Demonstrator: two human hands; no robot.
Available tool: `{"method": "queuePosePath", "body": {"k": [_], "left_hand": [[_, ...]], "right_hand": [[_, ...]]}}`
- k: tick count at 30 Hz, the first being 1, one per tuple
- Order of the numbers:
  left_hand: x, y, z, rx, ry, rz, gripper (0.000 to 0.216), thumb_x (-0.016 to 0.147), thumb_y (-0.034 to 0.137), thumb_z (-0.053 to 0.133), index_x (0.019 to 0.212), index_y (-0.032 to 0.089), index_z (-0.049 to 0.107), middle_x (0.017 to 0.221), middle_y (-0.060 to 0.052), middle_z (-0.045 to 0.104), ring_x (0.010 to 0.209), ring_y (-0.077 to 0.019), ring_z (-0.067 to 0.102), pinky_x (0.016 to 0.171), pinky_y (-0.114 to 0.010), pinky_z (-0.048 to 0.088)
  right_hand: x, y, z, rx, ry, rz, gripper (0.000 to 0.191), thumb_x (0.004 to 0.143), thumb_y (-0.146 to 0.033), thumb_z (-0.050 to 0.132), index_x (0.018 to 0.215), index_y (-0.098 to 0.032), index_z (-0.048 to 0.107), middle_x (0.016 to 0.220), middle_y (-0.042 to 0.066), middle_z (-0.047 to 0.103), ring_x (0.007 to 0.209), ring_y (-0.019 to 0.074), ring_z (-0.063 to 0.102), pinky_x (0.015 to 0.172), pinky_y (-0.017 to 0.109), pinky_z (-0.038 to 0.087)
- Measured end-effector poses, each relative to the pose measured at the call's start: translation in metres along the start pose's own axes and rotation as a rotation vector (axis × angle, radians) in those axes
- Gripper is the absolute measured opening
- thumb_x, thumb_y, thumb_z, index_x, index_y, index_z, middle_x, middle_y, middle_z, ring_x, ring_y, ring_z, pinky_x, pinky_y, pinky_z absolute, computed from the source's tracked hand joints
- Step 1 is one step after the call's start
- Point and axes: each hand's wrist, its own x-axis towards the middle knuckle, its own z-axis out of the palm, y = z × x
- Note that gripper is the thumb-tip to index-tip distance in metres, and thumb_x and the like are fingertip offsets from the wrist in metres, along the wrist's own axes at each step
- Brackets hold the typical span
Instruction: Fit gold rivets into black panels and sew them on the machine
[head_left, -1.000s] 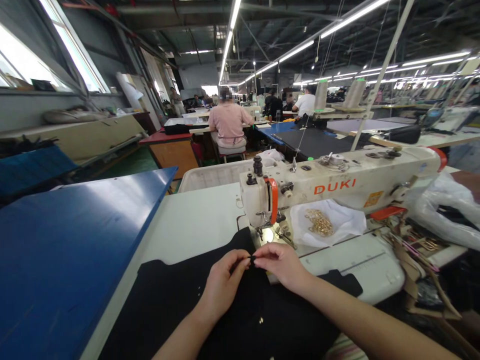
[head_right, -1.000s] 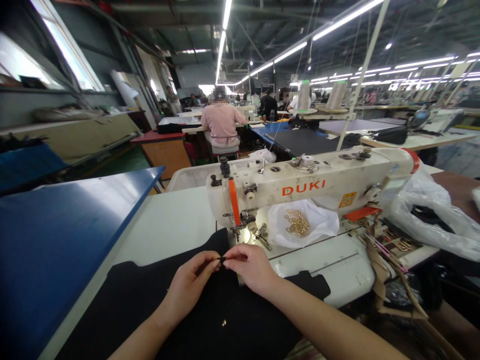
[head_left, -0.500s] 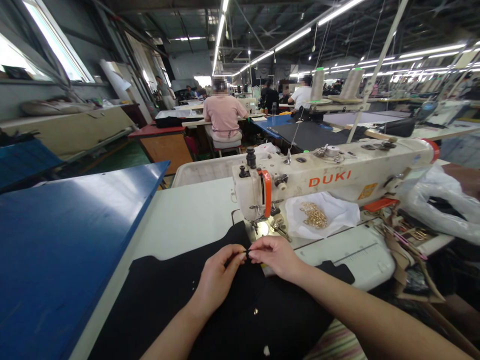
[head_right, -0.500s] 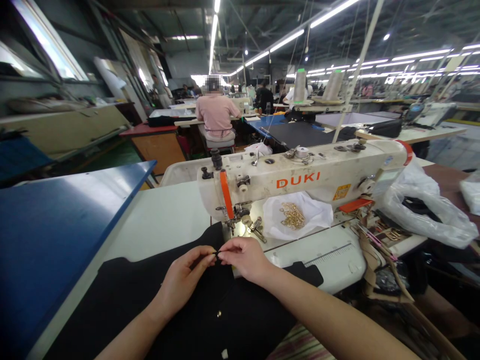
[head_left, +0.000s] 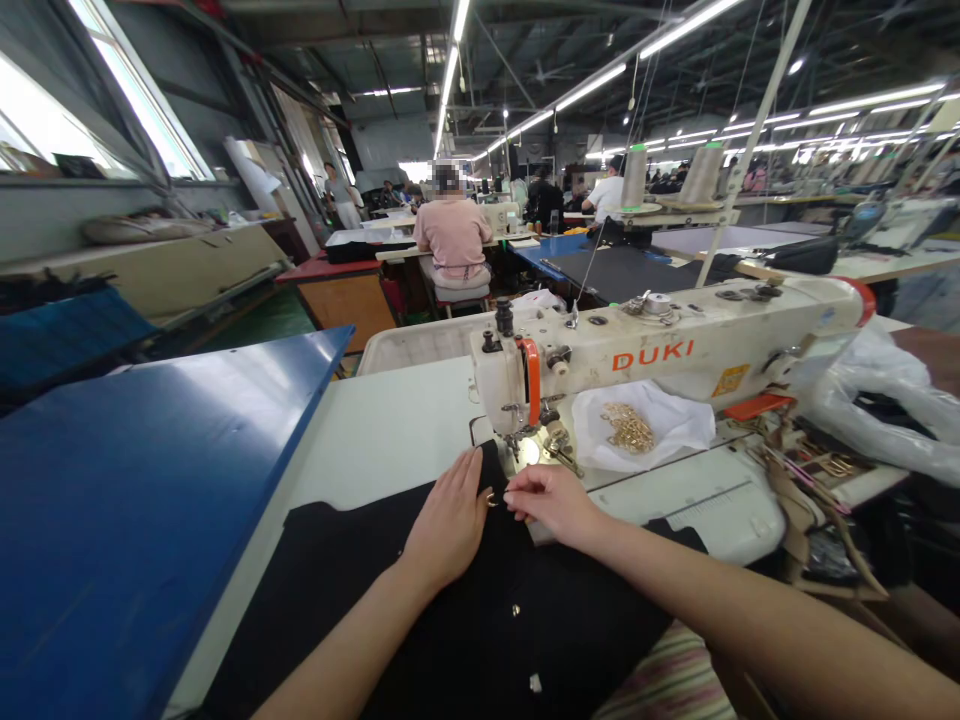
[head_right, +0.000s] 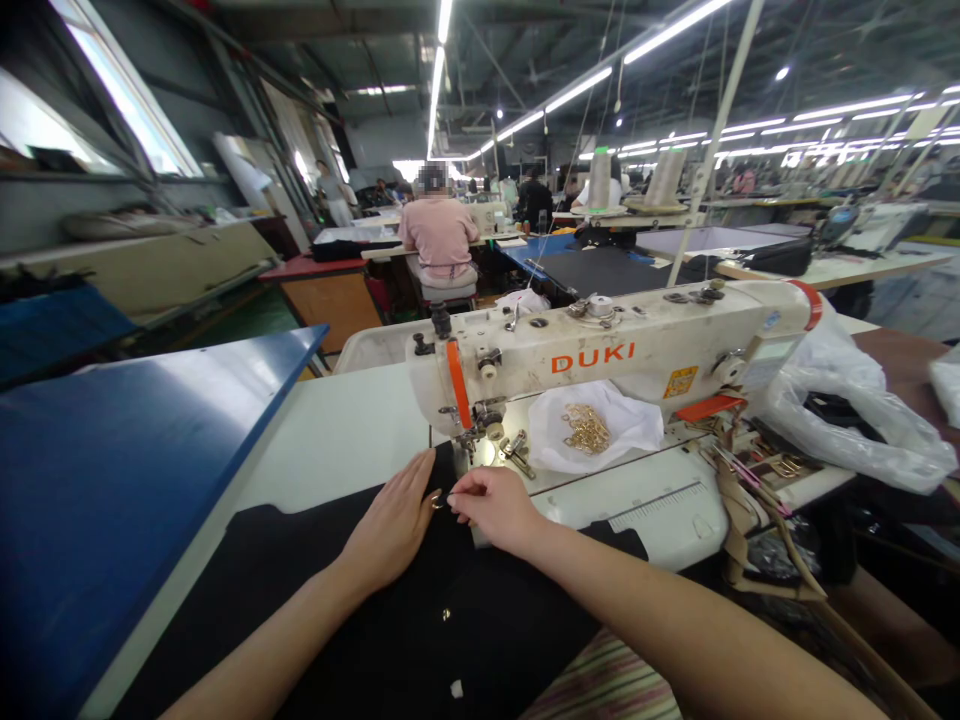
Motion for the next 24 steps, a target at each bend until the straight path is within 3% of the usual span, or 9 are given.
{"method": "queuePosePath", "body": {"k": [7,18,20,24], "left_hand": [[-0.028,0.021,-0.001,0.017,-0.036,0.003,0.056,0.092,0.035,0.035,0.141,0.010,0.024,0.142,-0.019,0.040,0.131,-0.0272,0.038,0.106,-0.045,0.036],[-0.030,0.017,-0.003,-0.120,-0.067,-0.021,0.064,0.091,0.036,0.044,0.144,0.018,0.014,0.141,-0.016,0.043,0.129,-0.0261,0.042,0.105,-0.046,0.038],[-0.028,0.017,-0.004,-0.136,-0.055,-0.031,0.060,0.091,0.035,0.045,0.142,0.018,0.019,0.136,-0.015,0.048,0.124,-0.0250,0.048,0.102,-0.044,0.042],[-0.016,0.017,-0.005,-0.118,0.065,-0.019,0.029,0.091,0.026,0.042,0.118,0.019,0.049,0.117,-0.010,0.061,0.106,-0.0221,0.060,0.091,-0.038,0.051]], "right_hand": [[0.014,-0.012,-0.002,-0.055,-0.010,0.165,0.014,0.071,-0.024,0.070,0.064,-0.016,0.061,0.056,0.000,0.064,0.045,0.0108,0.061,0.043,0.018,0.045],[0.026,-0.029,0.006,-0.251,-0.077,0.317,0.014,0.075,-0.006,0.056,0.063,-0.013,0.056,0.052,-0.002,0.062,0.034,0.0069,0.055,0.031,0.012,0.037],[0.027,-0.030,0.006,-0.292,-0.087,0.323,0.013,0.075,-0.006,0.054,0.064,-0.012,0.056,0.055,0.000,0.063,0.034,0.0069,0.054,0.031,0.012,0.037],[0.029,-0.036,0.008,-0.359,-0.097,0.364,0.013,0.078,-0.007,0.052,0.066,-0.012,0.056,0.062,0.003,0.066,0.034,0.0068,0.054,0.031,0.013,0.038]]}}
